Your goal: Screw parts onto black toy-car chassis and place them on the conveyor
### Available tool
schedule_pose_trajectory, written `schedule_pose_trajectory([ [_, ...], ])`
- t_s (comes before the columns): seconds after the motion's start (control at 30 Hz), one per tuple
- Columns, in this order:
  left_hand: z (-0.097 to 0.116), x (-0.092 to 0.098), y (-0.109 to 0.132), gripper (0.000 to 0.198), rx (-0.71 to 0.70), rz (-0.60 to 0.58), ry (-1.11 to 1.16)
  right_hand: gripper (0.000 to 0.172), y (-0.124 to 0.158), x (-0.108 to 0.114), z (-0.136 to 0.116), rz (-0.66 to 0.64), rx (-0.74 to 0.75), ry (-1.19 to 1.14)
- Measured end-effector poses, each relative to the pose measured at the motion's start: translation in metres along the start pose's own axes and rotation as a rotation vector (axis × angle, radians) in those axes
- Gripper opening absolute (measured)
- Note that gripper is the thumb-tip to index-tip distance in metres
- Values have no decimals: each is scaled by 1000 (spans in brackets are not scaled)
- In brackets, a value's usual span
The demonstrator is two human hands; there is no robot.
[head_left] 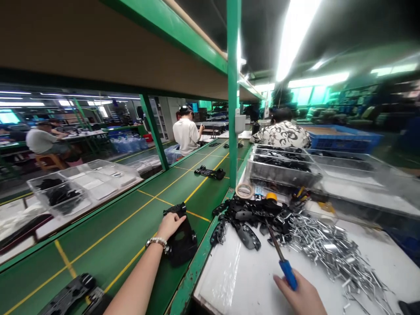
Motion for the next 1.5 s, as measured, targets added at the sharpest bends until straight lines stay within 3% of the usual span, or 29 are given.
schedule_pose_trajectory([
  [0.13, 0, -14, -1, 82, 183, 55, -91, 23, -35, -1, -17, 84, 34, 36],
  [0.27, -9, -21, -4, 88, 197, 23, -132, 24, -54, 21, 0, 174, 36, 120],
  [0.43, -55, 4, 0, 81, 93, -44, -138, 18, -60, 56, 40, 207, 34, 245],
  [0.6, -120, 34, 25, 90, 226, -25, -132, 17, -63, 50, 48, 170, 67, 310],
  [0.7, -127, 49, 42, 84, 244, 68, -53, 19, -62, 49, 46, 204, 44, 277],
  [0.8, -107, 64, 62, 77, 232, 178, 266, 22, -59, 64, 41, 280, 15, 177],
  [0.93, -54, 81, 92, 63, 198, 280, 862, 38, -60, 98, 32, 378, -35, -2],
  [1.07, -5, 87, 112, 53, 127, 322, 1198, 38, -63, 126, 29, 465, -115, -175],
  [1.2, 22, 75, 121, 44, 110, 217, 1373, 46, -59, 141, 34, 540, -166, -339],
  [1.33, 39, 54, 133, 31, 197, 146, 1526, 47, -44, 147, 35, 538, -168, -393],
  [1.4, 44, 40, 142, 28, 291, 112, 1563, 41, -33, 139, 33, 487, -172, -345],
  [1.5, 51, 21, 155, 28, 385, 74, 1598, 27, -16, 110, 24, 385, -148, -214],
])
Point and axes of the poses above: each hand's wrist, its own y-axis away from the middle knuckle, its own x-axis out of the back of the hand, z = x × y, the point moved 8 cm from there along -y, towards the middle knuckle, and after that the axes turned 2 degrees about y, right-handed, at the moved point
